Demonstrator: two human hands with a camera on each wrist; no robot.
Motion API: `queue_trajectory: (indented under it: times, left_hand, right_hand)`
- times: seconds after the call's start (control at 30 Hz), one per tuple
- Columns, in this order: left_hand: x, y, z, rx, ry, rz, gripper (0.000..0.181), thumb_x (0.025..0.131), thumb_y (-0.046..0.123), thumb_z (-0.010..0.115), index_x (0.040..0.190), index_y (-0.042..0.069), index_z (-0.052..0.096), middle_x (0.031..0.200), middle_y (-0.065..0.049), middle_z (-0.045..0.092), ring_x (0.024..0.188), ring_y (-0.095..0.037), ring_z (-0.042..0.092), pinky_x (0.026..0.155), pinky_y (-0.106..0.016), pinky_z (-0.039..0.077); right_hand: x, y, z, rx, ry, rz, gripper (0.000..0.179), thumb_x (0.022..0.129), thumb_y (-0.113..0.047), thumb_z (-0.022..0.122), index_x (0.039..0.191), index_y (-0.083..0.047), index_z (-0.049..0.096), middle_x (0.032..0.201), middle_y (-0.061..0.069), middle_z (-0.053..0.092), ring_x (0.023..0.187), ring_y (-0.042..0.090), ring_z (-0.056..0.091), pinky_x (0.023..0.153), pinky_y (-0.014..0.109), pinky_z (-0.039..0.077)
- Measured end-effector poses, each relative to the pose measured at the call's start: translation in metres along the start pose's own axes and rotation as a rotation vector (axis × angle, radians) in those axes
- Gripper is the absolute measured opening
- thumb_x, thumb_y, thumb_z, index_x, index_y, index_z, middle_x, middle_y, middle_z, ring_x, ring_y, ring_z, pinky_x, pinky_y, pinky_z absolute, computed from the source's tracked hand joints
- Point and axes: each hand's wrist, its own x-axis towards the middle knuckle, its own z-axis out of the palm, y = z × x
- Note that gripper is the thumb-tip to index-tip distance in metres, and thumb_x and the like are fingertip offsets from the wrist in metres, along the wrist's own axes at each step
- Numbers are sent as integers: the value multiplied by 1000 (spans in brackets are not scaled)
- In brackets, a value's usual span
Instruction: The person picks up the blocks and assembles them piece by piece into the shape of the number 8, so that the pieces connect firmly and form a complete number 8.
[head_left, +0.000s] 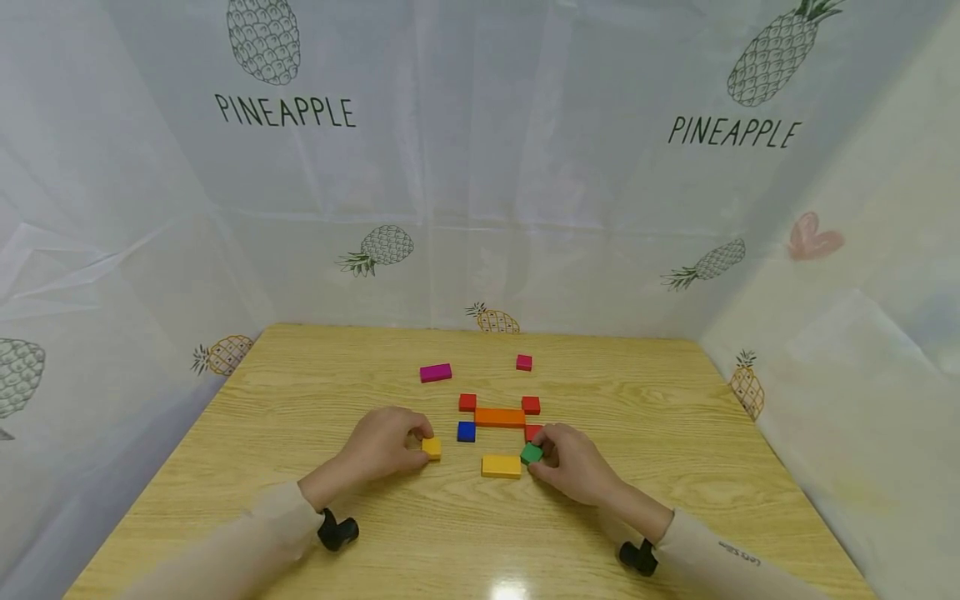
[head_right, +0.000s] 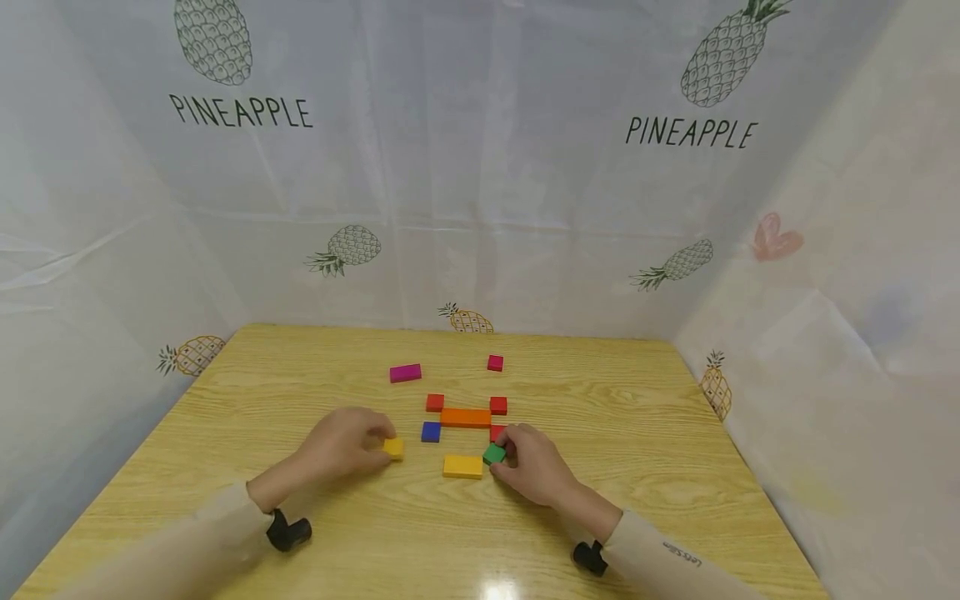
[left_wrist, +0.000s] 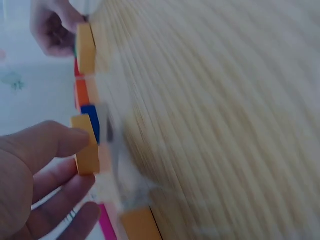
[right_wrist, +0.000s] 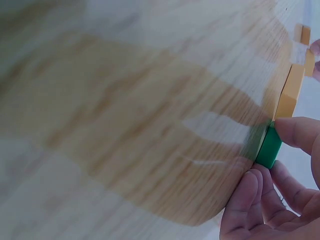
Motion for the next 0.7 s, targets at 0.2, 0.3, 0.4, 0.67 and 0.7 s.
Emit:
queue_trajectory:
  times: [0.2, 0.3, 0.4, 0.67, 0.7]
  left_hand:
    - [5, 15, 11, -25, 30, -40, 21, 81, 30, 93, 96, 24, 79, 91, 11, 74, 82, -8, 65, 74, -32, 53]
    - [7, 21, 16, -8, 67, -32, 22, 80, 33, 94, 94, 25, 78, 88, 12, 73, 79, -6, 63, 71, -29, 51]
    - [9, 28, 20, -14, 87, -36, 23, 80, 33, 94, 93, 24, 78, 86, 12, 72, 76, -4, 60, 69, -28, 50]
    - [15, 37, 33, -50, 80, -55, 23, 81, 32, 94, 91, 21, 76, 81, 12, 68, 70, -4, 56, 62, -26, 48]
    - [16, 37, 35, -54, 77, -57, 23, 81, 33, 94, 91, 21, 76, 80, 12, 68, 69, -4, 56, 62, -26, 47]
  right_hand:
    - [0, 1, 0, -4, 0, 0, 21, 92, -16, 85, 105, -11, 70, 96, 0, 65, 81, 14, 58, 71, 23, 51]
    - [0, 1, 0, -4, 1, -1, 21, 92, -16, 85, 105, -11, 70, 96, -1, 65, 81, 13, 58, 71, 24, 51]
    - [1, 1, 1, -6, 3, -2, 20, 92, -16, 85, 105, -11, 70, 95, -1, 64, 81, 12, 58, 71, 24, 52]
    - [1, 1, 1, -6, 5, 0, 20, 92, -16, 85, 105, -11, 70, 96, -1, 65, 81, 12, 59, 72, 24, 52]
    - [1, 1, 1, -5, 4, 1, 20, 92, -16, 85, 105, -11, 70, 96, -1, 65, 81, 12, 59, 72, 24, 52]
